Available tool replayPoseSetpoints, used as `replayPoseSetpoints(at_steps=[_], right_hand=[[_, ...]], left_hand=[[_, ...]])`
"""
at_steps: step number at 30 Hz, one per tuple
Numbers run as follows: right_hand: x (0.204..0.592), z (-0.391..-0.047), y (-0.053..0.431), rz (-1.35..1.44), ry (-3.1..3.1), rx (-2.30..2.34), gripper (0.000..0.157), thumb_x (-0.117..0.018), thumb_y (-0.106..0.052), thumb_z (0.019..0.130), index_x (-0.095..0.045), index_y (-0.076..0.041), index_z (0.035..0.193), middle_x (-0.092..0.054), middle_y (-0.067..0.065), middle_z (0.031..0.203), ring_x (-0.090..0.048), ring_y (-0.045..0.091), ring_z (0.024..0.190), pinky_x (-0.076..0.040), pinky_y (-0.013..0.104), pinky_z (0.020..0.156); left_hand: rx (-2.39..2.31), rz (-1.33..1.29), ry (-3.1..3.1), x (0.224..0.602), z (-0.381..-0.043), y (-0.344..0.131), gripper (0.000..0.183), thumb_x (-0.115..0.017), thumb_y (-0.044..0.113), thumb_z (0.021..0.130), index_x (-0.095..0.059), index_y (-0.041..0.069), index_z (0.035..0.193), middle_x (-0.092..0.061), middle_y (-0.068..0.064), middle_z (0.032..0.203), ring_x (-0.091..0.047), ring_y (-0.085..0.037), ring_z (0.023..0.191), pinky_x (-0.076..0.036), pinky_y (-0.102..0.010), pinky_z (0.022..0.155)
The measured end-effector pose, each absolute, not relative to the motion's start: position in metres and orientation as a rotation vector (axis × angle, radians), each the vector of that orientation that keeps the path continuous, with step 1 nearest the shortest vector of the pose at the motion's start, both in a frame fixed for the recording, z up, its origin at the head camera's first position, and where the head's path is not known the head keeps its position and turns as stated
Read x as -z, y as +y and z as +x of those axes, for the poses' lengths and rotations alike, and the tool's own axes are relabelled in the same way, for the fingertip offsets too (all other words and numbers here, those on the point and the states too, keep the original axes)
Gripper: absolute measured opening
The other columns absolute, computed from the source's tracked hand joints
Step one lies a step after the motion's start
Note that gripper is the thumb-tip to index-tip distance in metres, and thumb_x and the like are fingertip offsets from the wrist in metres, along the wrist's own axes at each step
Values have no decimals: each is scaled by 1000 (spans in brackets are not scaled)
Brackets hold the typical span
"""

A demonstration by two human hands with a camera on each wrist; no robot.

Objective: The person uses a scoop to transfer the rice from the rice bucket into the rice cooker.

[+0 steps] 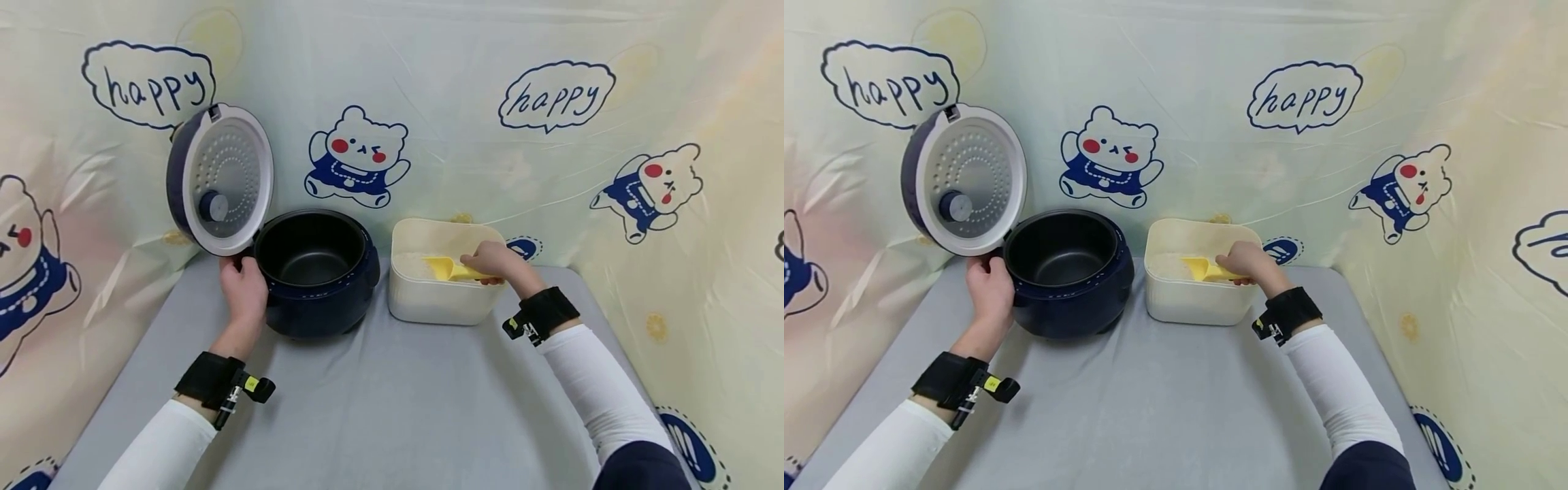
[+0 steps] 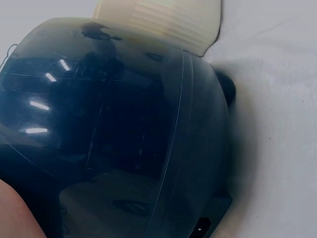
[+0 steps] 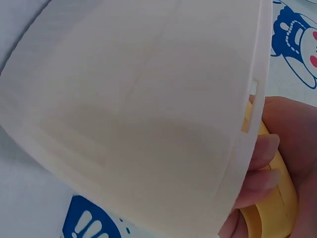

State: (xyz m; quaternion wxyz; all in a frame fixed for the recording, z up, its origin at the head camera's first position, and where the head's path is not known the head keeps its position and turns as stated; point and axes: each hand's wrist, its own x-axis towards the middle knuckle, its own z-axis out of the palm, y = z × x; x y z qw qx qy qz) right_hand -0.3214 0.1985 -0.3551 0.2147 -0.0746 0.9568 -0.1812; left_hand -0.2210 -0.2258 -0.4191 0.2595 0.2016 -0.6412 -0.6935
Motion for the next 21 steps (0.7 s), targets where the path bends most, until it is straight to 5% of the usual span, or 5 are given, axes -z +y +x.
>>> replayPoseSetpoints(at_steps=[21], right_hand=[[344, -324, 210, -266, 2499, 646, 51, -49, -43, 108, -56, -11, 69, -46, 0, 59, -41, 15, 49, -36, 28, 53]], left_hand=[[1902, 549, -1719, 420, -219, -227, 56, -34, 14, 106, -32, 17, 162, -37, -1, 162, -35, -6, 141, -28, -24, 117]])
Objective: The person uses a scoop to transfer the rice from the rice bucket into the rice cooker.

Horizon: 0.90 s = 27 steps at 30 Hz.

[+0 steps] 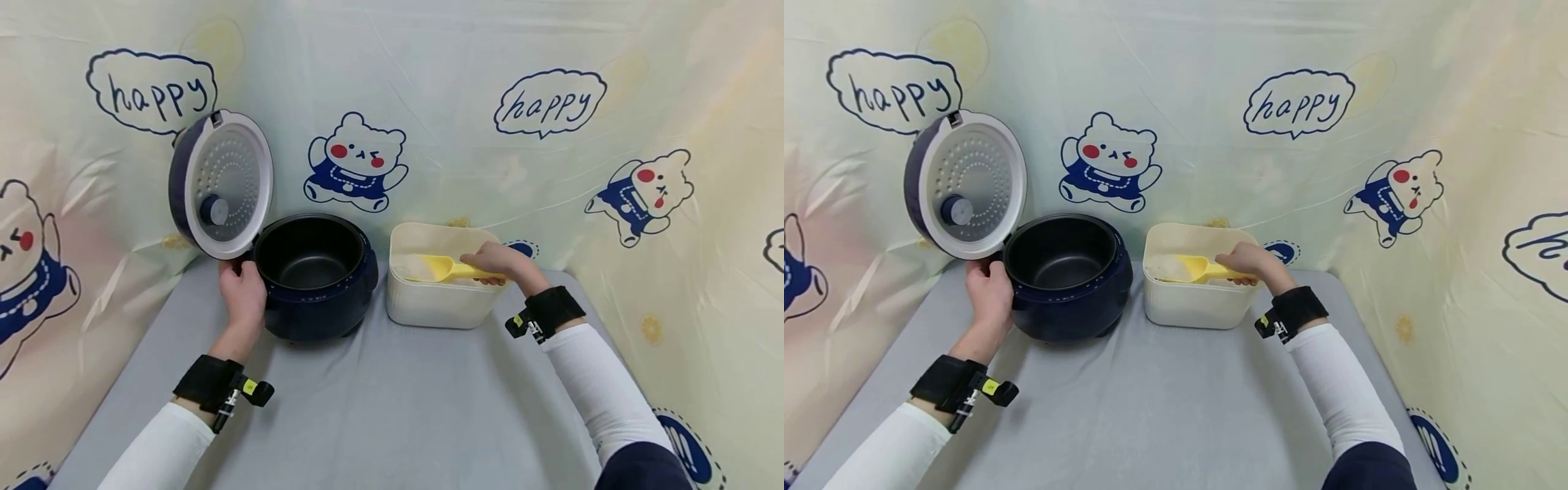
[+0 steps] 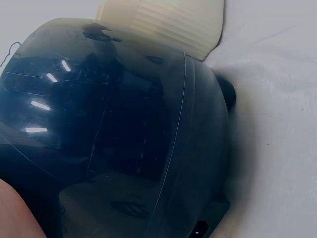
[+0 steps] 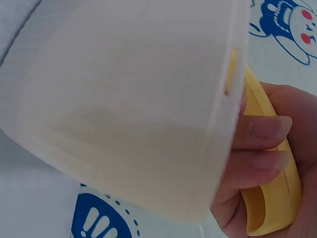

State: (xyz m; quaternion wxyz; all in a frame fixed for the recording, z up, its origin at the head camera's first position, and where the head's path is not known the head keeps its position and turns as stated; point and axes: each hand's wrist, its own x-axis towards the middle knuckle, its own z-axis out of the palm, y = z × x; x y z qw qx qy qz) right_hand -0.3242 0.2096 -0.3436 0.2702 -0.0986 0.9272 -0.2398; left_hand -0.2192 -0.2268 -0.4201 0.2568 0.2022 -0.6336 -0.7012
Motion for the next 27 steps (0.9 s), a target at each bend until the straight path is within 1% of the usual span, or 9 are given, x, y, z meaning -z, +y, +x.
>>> replayPoseSetpoints(at_steps=[6, 8, 14, 20, 23, 27], right_hand=[[339, -323, 223, -235, 2453, 764, 52, -47, -42, 108, -62, -7, 73, -50, 0, 58, -42, 15, 48, -37, 28, 53], [338, -323, 229, -226, 2462, 787, 53, -48, -43, 108, -63, -7, 71, -50, 0, 57, -43, 15, 48, -37, 29, 52], [334, -319, 245, -236, 2497, 853, 54, -46, -45, 108, -62, -10, 69, -51, 0, 58, -44, 16, 49, -38, 29, 53], [337, -315, 258, -229, 2466, 994, 56, -45, -45, 109, -62, -6, 72, -51, 2, 57, -45, 18, 47, -37, 29, 51], [337, -314, 260, -222, 2425, 1070, 55, -45, -46, 110, -63, -7, 75, -52, 2, 58, -46, 17, 47, -38, 28, 51], [333, -318, 256, -204, 2419, 1099, 55, -47, -49, 108, -63, -10, 74, -53, 1, 59, -45, 16, 46, -37, 28, 51]], left_hand=[[1919, 572, -1713, 423, -216, -228, 56, -34, 14, 107, -32, 17, 162, -36, -1, 163, -33, -7, 143, -28, -26, 118], [1919, 564, -1715, 423, -215, -228, 56, -34, 14, 107, -32, 18, 163, -36, -1, 164, -34, -7, 143, -28, -26, 118], [1909, 517, -1721, 423, -218, -229, 56, -34, 14, 107, -31, 18, 163, -36, -1, 164, -35, -7, 143, -29, -27, 118], [1913, 524, -1719, 422, -219, -227, 56, -34, 13, 106, -33, 17, 162, -38, -2, 163, -36, -8, 142, -29, -26, 117], [1931, 506, -1705, 419, -216, -226, 57, -34, 12, 107, -31, 17, 163, -36, -2, 164, -34, -7, 144, -28, -26, 119], [1945, 497, -1698, 411, -211, -223, 56, -34, 12, 107, -30, 16, 163, -35, -3, 165, -33, -8, 145, -26, -27, 120]])
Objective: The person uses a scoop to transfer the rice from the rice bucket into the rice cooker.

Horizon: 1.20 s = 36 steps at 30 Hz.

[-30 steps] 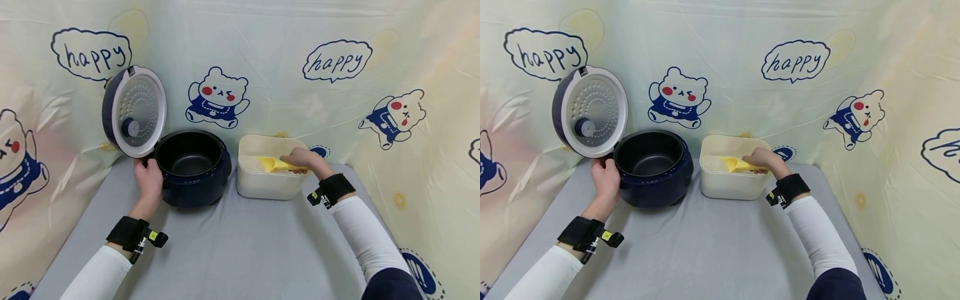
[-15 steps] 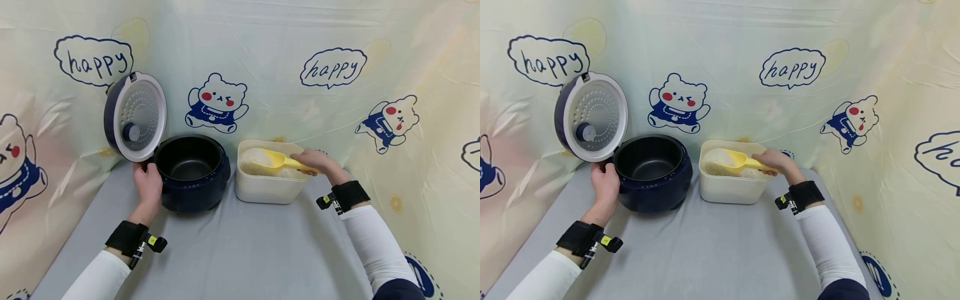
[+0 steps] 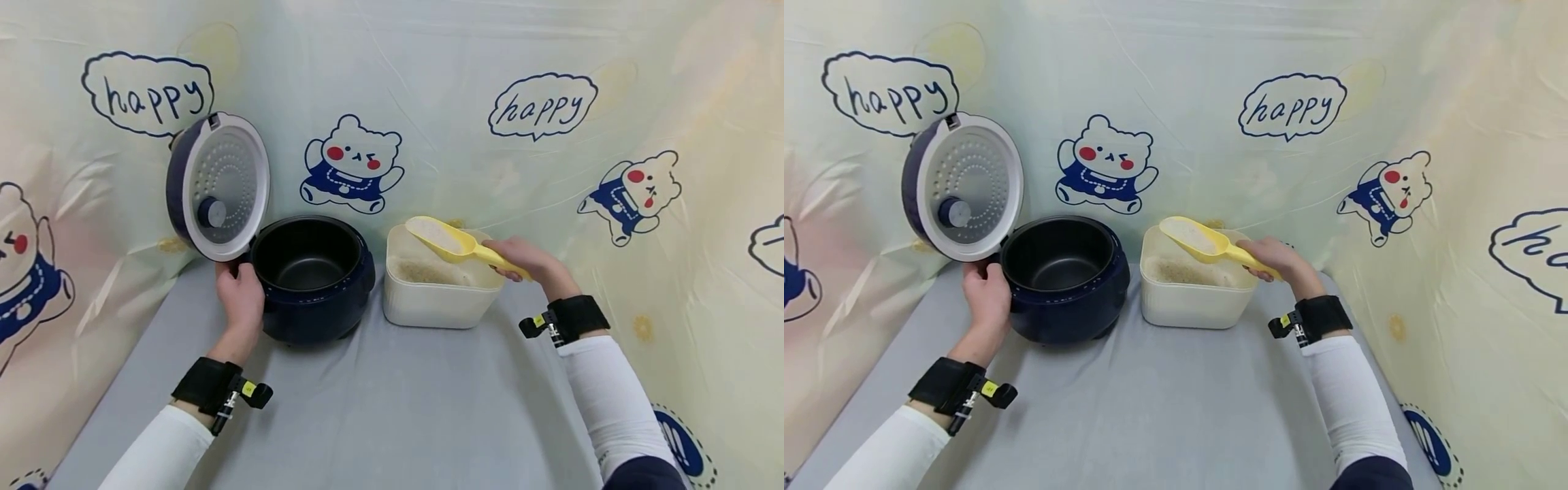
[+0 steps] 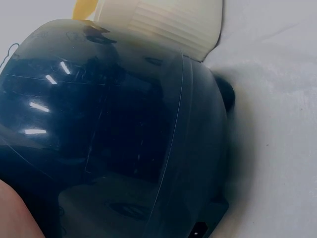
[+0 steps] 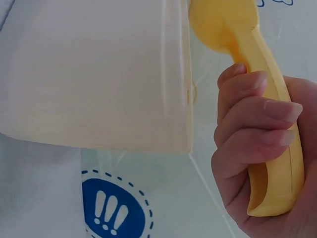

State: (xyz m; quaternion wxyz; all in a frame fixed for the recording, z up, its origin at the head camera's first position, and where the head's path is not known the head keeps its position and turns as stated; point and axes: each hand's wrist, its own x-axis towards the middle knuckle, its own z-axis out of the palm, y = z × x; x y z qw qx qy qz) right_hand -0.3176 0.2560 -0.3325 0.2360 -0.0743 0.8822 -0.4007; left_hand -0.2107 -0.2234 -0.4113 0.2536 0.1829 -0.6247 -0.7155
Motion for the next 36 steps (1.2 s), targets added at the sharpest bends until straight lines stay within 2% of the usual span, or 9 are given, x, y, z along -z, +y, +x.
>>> replayPoseSetpoints(at_steps=[5, 11, 18, 29, 36], right_hand=[[323, -323, 246, -211, 2439, 1077, 57, -49, -51, 107, -63, -8, 72, -52, 2, 57, -45, 18, 46, -36, 30, 51], [308, -327, 227, -261, 2453, 1050, 57, -49, -52, 107, -64, -8, 74, -54, 2, 60, -47, 18, 48, -38, 29, 51], [282, -330, 187, -341, 2472, 985, 53, -49, -49, 107, -66, -8, 77, -55, 3, 63, -48, 19, 51, -39, 29, 53], [253, -339, 122, -432, 2504, 772, 50, -53, -47, 105, -69, -6, 82, -58, 3, 66, -47, 16, 52, -38, 27, 53], [243, -338, 96, -468, 2585, 605, 50, -56, -49, 105, -71, -4, 89, -59, 4, 69, -48, 20, 56, -40, 29, 56]], left_hand=[[1922, 506, -1711, 407, -211, -222, 55, -34, 12, 107, -32, 13, 162, -36, -4, 164, -34, -8, 144, -27, -27, 119], [1881, 495, -1745, 417, -217, -225, 54, -34, 15, 108, -33, 17, 162, -36, -1, 164, -33, -6, 146, -27, -27, 120], [1889, 517, -1771, 422, -217, -229, 54, -34, 18, 110, -29, 21, 164, -32, 1, 167, -29, -5, 149, -25, -28, 122], [1832, 519, -1801, 426, -219, -230, 53, -34, 21, 110, -32, 21, 163, -35, 1, 166, -31, -5, 148, -27, -28, 121], [1810, 528, -1804, 427, -219, -230, 53, -34, 21, 109, -34, 21, 162, -37, 2, 164, -32, -3, 146, -27, -27, 119]])
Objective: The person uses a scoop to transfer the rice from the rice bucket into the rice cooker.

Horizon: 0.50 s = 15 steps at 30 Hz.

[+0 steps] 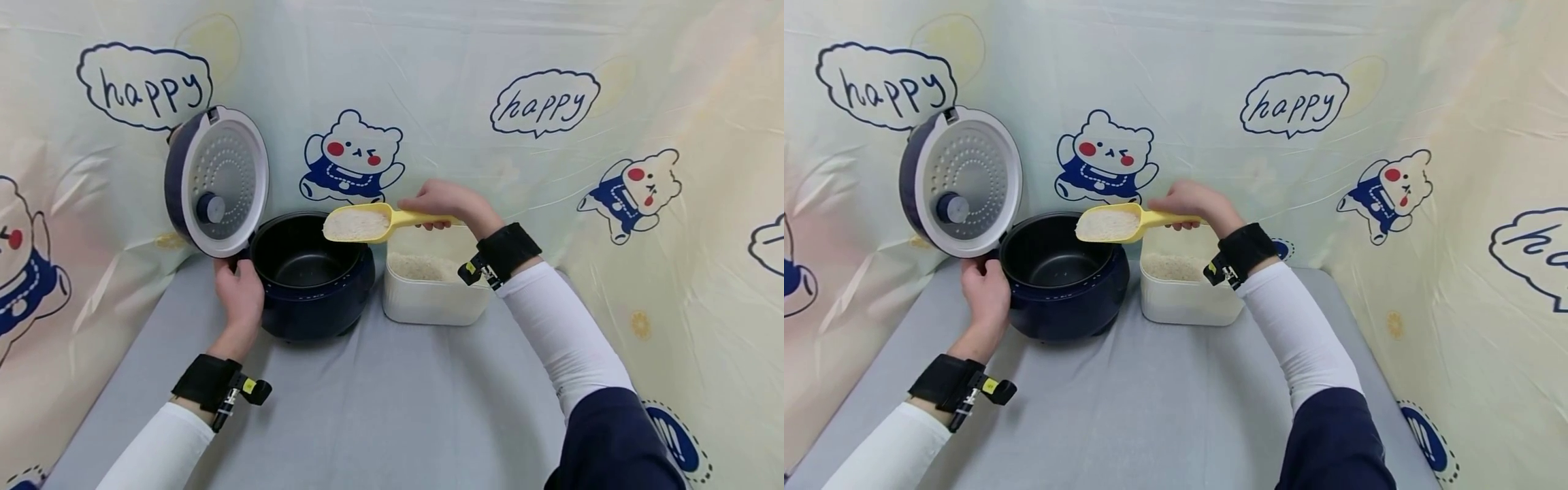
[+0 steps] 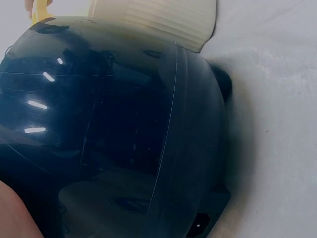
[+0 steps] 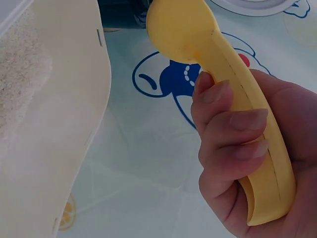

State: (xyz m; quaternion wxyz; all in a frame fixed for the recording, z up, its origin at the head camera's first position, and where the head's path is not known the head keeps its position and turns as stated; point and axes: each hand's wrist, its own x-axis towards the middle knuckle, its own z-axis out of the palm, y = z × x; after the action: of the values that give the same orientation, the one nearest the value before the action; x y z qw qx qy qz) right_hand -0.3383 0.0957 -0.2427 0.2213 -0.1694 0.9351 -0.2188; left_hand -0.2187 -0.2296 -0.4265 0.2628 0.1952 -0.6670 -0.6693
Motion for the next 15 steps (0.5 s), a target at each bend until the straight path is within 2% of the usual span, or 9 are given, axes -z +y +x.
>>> replayPoseSetpoints(at_steps=[6, 15], right_hand=[[236, -340, 84, -546, 2631, 508, 51, -57, -50, 104, -72, -7, 83, -61, 4, 67, -49, 18, 53, -41, 30, 55], [235, -336, 69, -579, 2673, 431, 48, -58, -48, 104, -73, -6, 85, -61, 5, 68, -51, 19, 53, -43, 29, 54]], left_hand=[[1821, 507, -1782, 427, -220, -229, 52, -34, 20, 109, -36, 21, 161, -39, 2, 163, -35, -4, 142, -29, -26, 117], [1802, 530, -1797, 427, -220, -228, 51, -35, 21, 110, -36, 23, 161, -39, 2, 163, -36, -4, 143, -28, -27, 118]])
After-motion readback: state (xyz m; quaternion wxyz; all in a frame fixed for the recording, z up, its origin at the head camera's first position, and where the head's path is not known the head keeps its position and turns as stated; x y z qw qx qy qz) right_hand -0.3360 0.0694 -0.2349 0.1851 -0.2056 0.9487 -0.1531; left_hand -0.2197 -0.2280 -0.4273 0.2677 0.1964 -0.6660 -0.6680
